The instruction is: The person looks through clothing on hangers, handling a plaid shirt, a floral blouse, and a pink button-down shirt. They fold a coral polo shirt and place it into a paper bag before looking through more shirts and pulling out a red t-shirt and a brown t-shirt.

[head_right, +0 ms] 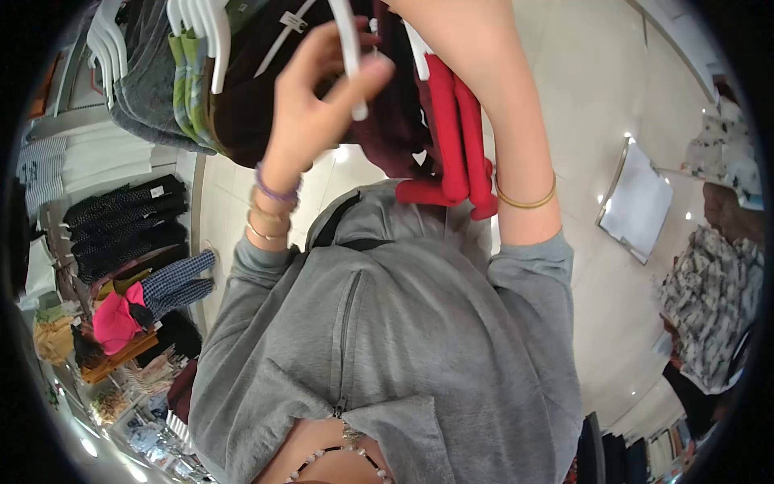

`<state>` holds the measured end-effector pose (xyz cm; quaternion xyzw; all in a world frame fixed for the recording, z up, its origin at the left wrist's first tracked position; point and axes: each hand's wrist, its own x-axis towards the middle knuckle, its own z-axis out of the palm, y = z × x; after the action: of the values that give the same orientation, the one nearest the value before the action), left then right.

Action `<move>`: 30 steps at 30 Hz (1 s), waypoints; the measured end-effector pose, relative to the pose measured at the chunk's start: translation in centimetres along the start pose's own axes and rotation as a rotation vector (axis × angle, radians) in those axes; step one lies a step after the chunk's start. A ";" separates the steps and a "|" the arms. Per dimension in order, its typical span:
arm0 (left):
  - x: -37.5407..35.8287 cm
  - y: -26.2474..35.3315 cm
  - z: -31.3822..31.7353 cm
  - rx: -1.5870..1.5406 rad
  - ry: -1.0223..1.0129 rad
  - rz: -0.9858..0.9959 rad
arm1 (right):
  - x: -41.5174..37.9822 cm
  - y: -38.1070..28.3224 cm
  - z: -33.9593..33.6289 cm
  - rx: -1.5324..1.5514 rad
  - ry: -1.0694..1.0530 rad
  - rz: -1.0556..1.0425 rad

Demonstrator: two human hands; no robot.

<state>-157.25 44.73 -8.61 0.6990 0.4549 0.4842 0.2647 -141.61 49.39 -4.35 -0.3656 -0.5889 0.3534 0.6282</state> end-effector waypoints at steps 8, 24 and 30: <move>-1.2 -0.2 -6.6 0.327 0.322 0.041 | 0.2 -1.2 0.4 -0.048 -0.016 0.092; -2.8 -0.9 -4.5 0.586 0.063 0.080 | 0.4 -0.5 0.6 -0.172 -0.072 0.145; -1.8 -1.2 -4.4 0.742 0.112 0.041 | 0.7 -0.6 0.8 -0.122 -0.040 0.171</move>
<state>-161.92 43.38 -8.64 0.7285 0.5993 0.3292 -0.0418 -142.39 49.70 -3.48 -0.4451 -0.5882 0.3766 0.5605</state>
